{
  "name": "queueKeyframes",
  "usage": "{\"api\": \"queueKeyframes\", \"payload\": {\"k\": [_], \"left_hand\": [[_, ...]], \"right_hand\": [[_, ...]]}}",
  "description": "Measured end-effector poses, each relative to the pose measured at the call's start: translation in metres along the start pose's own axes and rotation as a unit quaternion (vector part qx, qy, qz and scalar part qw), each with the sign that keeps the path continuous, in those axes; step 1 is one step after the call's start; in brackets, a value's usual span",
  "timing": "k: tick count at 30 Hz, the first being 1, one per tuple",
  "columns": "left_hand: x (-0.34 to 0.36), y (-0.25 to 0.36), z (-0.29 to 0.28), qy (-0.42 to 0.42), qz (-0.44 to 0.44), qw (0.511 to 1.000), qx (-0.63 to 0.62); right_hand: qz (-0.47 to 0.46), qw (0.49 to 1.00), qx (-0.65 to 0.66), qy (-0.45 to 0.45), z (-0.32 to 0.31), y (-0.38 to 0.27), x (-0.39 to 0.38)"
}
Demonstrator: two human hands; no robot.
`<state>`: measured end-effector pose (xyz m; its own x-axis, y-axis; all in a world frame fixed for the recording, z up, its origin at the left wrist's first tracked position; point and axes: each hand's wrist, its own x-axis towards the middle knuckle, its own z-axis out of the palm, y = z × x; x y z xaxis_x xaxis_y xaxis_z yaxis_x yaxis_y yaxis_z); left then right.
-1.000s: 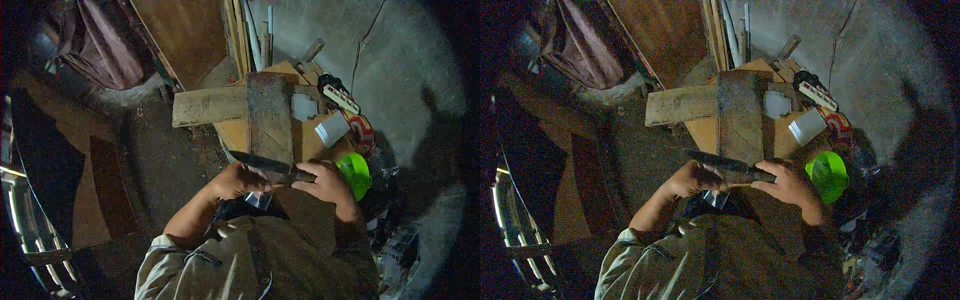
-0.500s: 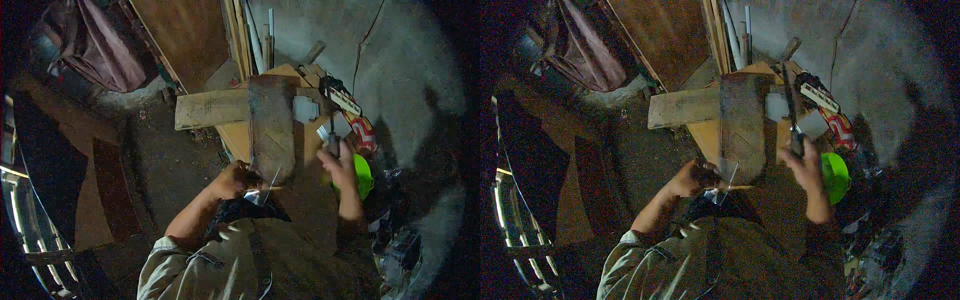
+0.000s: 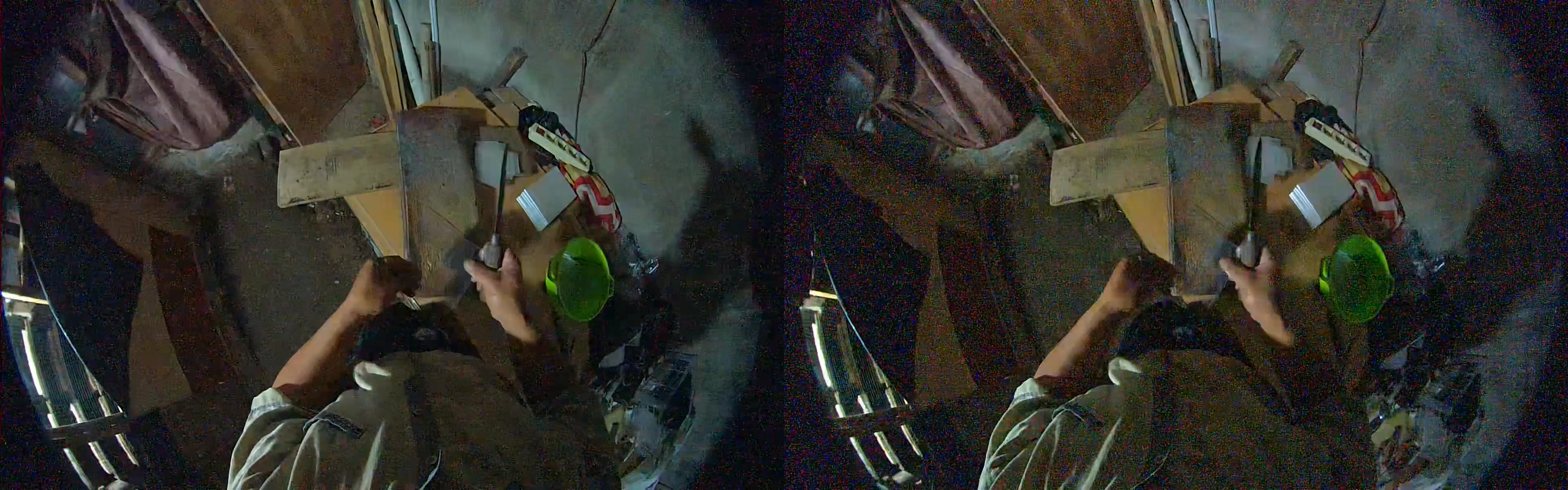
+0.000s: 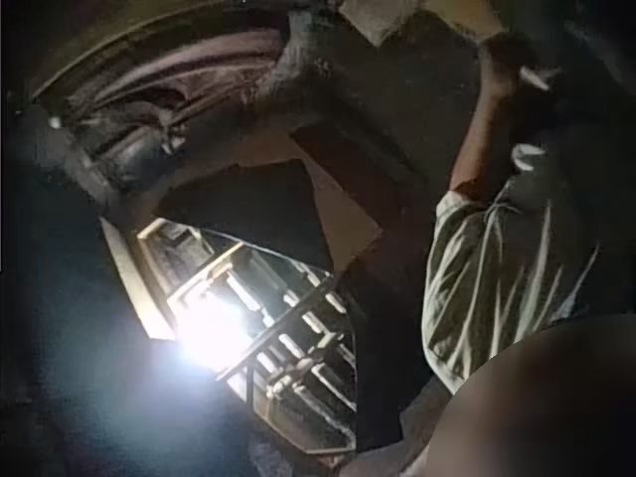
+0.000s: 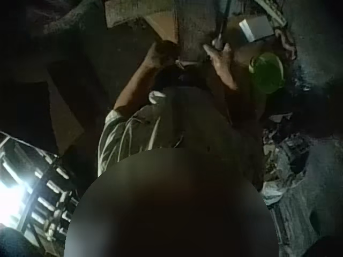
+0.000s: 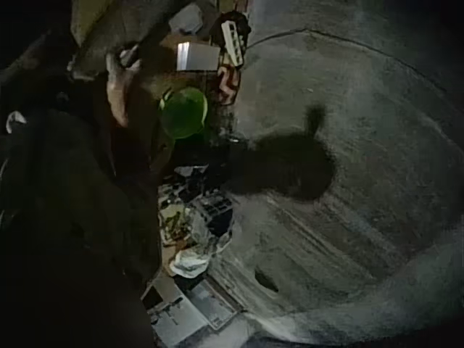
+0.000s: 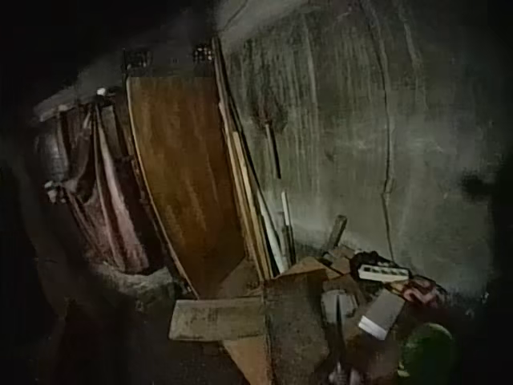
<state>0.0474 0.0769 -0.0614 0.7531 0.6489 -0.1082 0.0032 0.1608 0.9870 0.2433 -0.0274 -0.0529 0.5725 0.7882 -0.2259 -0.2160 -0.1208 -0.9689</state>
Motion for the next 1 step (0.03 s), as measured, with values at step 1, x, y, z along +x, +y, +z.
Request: {"api": "queueKeyframes", "payload": {"k": [1], "left_hand": [[-0.0014, -0.0023, -0.0069, 0.021, -0.026, 0.999, 0.016]], "right_hand": [[0.022, 0.999, -0.025, -0.004, -0.0057, -0.0126, 0.0041]]}}
